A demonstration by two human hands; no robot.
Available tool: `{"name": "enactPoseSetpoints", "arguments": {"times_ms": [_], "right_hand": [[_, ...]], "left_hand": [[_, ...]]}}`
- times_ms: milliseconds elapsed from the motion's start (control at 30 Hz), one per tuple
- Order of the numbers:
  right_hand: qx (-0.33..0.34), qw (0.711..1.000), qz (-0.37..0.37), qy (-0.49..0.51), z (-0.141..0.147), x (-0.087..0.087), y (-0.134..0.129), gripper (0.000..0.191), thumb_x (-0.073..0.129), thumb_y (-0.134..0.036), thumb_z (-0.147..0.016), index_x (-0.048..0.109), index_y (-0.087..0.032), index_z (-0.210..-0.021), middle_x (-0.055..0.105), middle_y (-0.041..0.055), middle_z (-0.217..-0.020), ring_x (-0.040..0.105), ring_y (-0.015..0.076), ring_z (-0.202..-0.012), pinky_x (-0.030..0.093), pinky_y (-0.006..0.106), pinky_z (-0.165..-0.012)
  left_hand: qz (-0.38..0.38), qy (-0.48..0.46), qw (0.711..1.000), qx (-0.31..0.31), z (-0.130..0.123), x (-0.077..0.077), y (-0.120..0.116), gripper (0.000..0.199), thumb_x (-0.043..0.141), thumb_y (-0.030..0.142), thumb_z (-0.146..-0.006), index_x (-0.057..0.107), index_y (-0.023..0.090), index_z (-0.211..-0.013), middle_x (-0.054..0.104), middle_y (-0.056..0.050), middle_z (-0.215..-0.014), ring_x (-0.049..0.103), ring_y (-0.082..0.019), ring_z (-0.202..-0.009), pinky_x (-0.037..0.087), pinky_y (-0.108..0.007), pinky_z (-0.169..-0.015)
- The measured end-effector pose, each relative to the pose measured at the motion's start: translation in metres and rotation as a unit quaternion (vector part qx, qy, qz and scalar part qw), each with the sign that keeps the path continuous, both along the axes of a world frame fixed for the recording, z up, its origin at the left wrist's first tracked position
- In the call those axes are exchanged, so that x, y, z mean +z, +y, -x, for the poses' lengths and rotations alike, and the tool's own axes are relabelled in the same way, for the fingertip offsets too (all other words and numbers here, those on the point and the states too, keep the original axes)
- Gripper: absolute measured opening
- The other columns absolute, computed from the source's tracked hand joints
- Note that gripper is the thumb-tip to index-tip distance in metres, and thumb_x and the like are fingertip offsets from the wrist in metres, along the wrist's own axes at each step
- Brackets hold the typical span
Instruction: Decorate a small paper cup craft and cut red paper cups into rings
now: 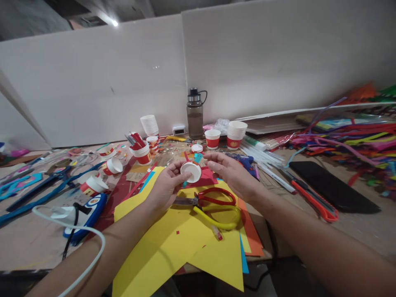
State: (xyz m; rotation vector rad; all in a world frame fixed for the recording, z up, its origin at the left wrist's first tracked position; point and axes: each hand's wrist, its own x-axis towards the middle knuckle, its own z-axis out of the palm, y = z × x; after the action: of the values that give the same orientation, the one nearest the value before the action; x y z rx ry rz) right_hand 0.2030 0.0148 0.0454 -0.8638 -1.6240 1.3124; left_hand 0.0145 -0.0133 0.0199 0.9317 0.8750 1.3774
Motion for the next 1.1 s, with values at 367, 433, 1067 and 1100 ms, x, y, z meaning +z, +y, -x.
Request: {"name": "enactPoseSetpoints", "arguments": {"times_ms": [367,433,1067,1100], "right_hand": [[-0.017,0.997,0.054,-0.058,0.016,-0.012,-0.007,0.022,0.063,-0.034,-0.075,0.062,-0.016,-0.088,0.068,0.0050,-0.084,0.061,0.0148,-0.073,0.048,0.027,-0.066],[-0.020,0.997,0.056,-0.051,0.014,-0.012,-0.006,0.021,0.063,-0.033,-0.074,0.062,-0.016,-0.086,0.067,0.0037,-0.082,0.059,0.0138,-0.071,0.046,0.027,-0.065],[-0.004,0.995,0.076,-0.071,0.012,-0.018,0.000,0.019,0.065,-0.034,-0.069,0.062,-0.016,-0.076,0.058,-0.0014,-0.067,0.046,0.0085,-0.056,0.035,0.022,-0.053],[-0.006,0.995,0.071,-0.073,0.011,-0.018,0.000,0.019,0.065,-0.034,-0.069,0.062,-0.016,-0.075,0.058,-0.0012,-0.067,0.047,0.0087,-0.057,0.035,0.022,-0.053]], "left_hand": [[-0.009,0.007,1.000,0.014,-0.010,0.000,-0.006,0.044,0.078,0.024,-0.063,0.057,0.017,-0.101,0.064,-0.003,-0.097,0.060,-0.011,-0.082,0.048,-0.021,-0.069],[-0.004,0.010,1.000,0.006,-0.009,0.001,-0.006,0.039,0.074,0.033,-0.068,0.058,0.017,-0.100,0.063,-0.003,-0.095,0.060,-0.012,-0.078,0.048,-0.021,-0.062],[0.016,0.021,0.999,0.027,0.000,-0.001,-0.001,0.026,0.065,0.039,-0.076,0.064,0.014,-0.083,0.067,-0.003,-0.075,0.062,-0.012,-0.066,0.051,-0.025,-0.063],[0.012,0.026,0.999,0.027,0.000,-0.002,-0.001,0.026,0.065,0.039,-0.076,0.065,0.014,-0.084,0.067,-0.004,-0.075,0.062,-0.013,-0.067,0.051,-0.025,-0.063]]}}
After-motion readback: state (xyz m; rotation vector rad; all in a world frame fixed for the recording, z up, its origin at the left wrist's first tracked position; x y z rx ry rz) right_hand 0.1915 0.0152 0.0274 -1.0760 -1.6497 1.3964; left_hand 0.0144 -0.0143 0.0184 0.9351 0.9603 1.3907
